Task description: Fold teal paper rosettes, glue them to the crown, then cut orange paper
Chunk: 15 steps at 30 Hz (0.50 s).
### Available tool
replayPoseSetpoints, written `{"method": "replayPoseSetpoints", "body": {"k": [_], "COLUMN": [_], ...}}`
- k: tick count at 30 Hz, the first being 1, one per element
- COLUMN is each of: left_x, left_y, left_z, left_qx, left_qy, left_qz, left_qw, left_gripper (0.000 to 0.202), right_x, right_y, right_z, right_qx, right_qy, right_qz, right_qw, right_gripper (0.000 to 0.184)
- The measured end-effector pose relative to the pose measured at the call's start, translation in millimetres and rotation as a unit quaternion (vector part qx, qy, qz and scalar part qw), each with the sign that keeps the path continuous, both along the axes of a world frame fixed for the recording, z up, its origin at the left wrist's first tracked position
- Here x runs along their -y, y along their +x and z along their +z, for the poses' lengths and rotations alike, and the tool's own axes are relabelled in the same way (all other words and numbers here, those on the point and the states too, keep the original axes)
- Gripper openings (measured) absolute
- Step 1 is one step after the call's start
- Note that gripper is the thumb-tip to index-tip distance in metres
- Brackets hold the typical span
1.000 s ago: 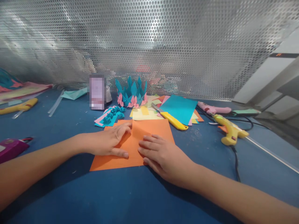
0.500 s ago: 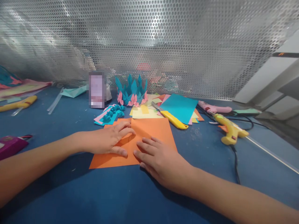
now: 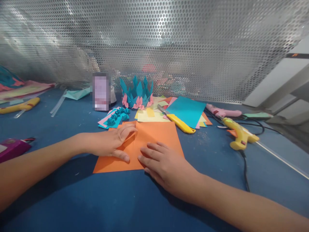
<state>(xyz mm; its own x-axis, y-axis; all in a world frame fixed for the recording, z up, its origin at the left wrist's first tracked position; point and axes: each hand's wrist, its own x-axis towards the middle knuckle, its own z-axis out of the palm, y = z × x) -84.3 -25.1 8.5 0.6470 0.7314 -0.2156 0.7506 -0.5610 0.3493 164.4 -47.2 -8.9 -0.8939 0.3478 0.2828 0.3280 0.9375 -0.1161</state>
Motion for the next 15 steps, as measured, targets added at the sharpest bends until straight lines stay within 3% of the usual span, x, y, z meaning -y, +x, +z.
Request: {"method": "replayPoseSetpoints", "body": {"k": [15], "left_x": [3.8], "left_y": [-0.3], "left_z": [1.6], "left_qx": [-0.021], "left_qy": [0.003], "left_qz": [0.021], "left_qw": [1.0], "left_gripper": [0.082], "right_x": [5.3], "right_y": [-6.9], "right_z": [-2.2], "right_qx": [0.024], "right_qy": [0.026], "right_qz": [-0.001], "right_qw": [0.999], "right_gripper": [0.033]}}
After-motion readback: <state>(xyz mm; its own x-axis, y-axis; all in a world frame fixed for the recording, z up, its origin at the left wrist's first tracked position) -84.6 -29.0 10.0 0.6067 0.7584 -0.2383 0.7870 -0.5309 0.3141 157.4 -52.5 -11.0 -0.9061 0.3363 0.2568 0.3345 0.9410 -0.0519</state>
